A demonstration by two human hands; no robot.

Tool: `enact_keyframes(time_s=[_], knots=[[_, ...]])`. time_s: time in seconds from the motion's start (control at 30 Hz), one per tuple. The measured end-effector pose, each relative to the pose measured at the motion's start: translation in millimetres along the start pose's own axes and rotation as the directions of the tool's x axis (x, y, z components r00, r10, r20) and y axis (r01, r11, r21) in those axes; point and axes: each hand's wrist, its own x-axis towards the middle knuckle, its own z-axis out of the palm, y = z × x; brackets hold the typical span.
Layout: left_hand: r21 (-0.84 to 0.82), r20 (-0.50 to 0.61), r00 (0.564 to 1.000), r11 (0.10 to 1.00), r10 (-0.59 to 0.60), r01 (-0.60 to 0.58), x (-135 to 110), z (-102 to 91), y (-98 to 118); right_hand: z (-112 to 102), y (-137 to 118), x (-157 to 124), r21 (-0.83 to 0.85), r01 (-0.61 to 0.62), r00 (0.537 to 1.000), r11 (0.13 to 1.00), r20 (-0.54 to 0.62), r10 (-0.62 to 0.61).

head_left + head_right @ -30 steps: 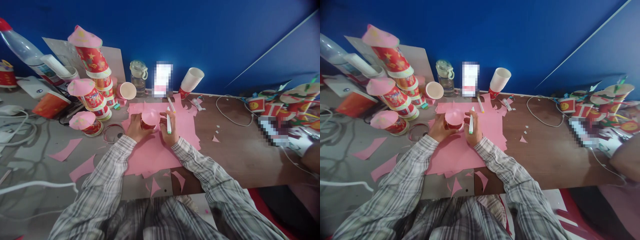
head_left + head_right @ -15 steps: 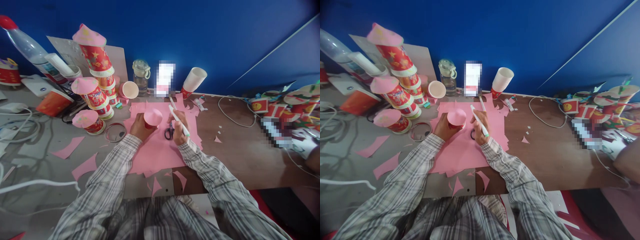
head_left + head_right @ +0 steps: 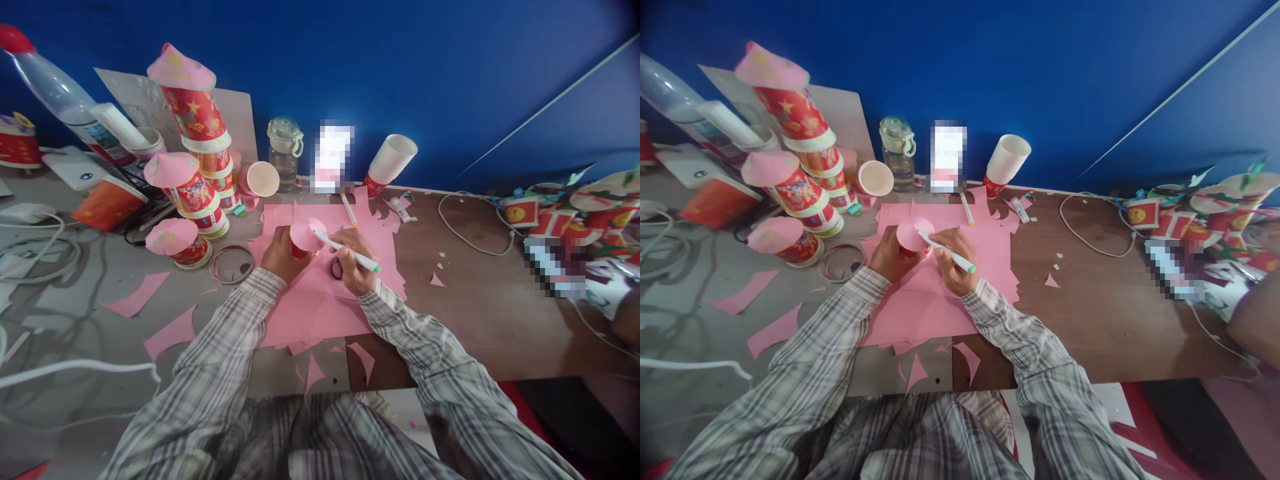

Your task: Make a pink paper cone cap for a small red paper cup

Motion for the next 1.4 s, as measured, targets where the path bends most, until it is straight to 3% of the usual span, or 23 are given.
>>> enact_keyframes(time_s=[0.3, 0.6, 0.93, 1.07, 1.2, 1.4], knots=[[0.006, 0.028, 1.000, 1.000, -0.006, 0.006, -0.2, -0.6, -0.8, -0.3, -3.0, 1.6, -0.034, -0.030, 0.999, 0.999, 0.026, 0.031], [0.003, 0.036, 0.999, 0.999, -0.035, 0.035, 0.1, -2.9, 1.1, -5.4, -6.5, 0.3, -0.065, -0.106, 0.994, 0.992, -0.029, 0.104], [-0.034, -0.006, 0.997, 0.997, -0.073, 0.073, 0.0, -0.2, 3.4, 0.2, -2.6, -4.4, 0.043, -0.153, 0.960, 0.987, -0.229, 0.159], [-0.083, 0.071, 0.987, 0.985, -0.147, 0.153, 1.2, -5.3, 6.1, -0.9, -3.0, -2.8, 0.015, -0.126, 0.976, 0.992, -0.178, 0.127], [-0.095, 0.164, 0.977, 0.983, -0.140, 0.157, 2.0, -9.9, 5.0, -3.0, -1.6, 0.1, 0.009, -0.089, 0.995, 0.996, -0.054, 0.090], [-0.052, 0.160, 0.980, 0.991, -0.115, 0.124, 1.8, -8.7, 1.2, -2.8, 4.4, 0.5, 0.023, -0.075, 0.997, 0.997, -0.027, 0.076]])
